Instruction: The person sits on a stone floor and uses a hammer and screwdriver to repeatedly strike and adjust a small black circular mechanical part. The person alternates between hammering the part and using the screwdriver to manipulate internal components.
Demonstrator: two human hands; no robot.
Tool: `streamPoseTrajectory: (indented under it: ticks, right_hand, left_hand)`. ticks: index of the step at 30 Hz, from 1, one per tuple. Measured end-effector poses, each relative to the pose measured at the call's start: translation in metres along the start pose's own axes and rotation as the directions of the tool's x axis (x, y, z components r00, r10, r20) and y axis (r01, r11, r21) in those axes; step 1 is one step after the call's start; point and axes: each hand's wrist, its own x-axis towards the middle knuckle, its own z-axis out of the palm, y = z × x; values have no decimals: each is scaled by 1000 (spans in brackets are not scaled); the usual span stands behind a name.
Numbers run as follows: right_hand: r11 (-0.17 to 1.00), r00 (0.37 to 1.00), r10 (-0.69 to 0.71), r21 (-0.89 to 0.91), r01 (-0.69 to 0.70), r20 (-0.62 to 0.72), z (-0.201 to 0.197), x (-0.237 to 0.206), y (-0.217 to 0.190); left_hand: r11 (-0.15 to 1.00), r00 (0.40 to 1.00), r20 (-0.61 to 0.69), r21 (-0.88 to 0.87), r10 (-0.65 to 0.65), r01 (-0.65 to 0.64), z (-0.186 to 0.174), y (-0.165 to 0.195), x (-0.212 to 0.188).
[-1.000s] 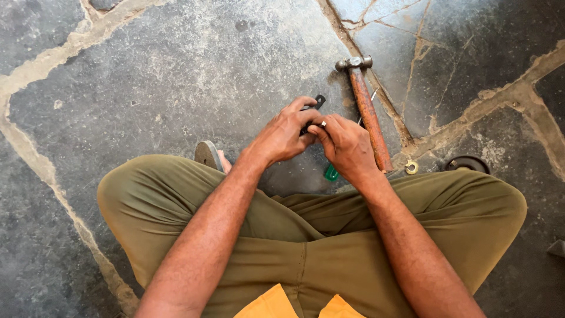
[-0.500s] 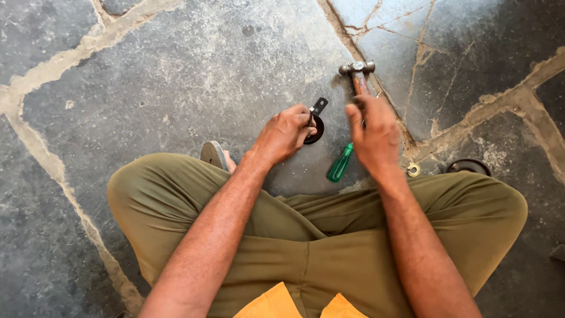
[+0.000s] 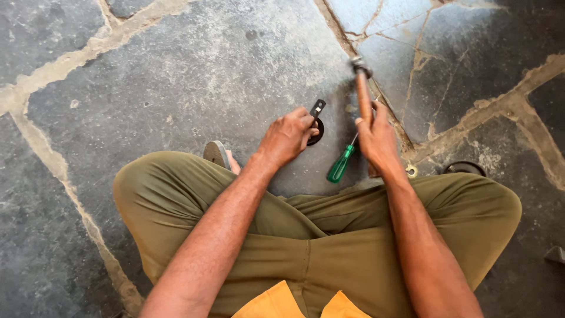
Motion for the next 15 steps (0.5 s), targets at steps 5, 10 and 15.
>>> streamPoseTrajectory:
  ticks: [5,10,15]
  right_hand:
    - [914,999,46,403,-53,29,-57,-56,-73]
    - [992,995,-98,78,95,29,-108,-129,-115]
    - [972,973,-203,-97,213,109,-96,-138,-123]
  left_hand:
    - [998,999,-28,55,30,-29,5,0,-3]
    - [997,996,-66,43,66,-63,6,0,-6]
    - [995,995,-55,69,80,-76,5,2,-7]
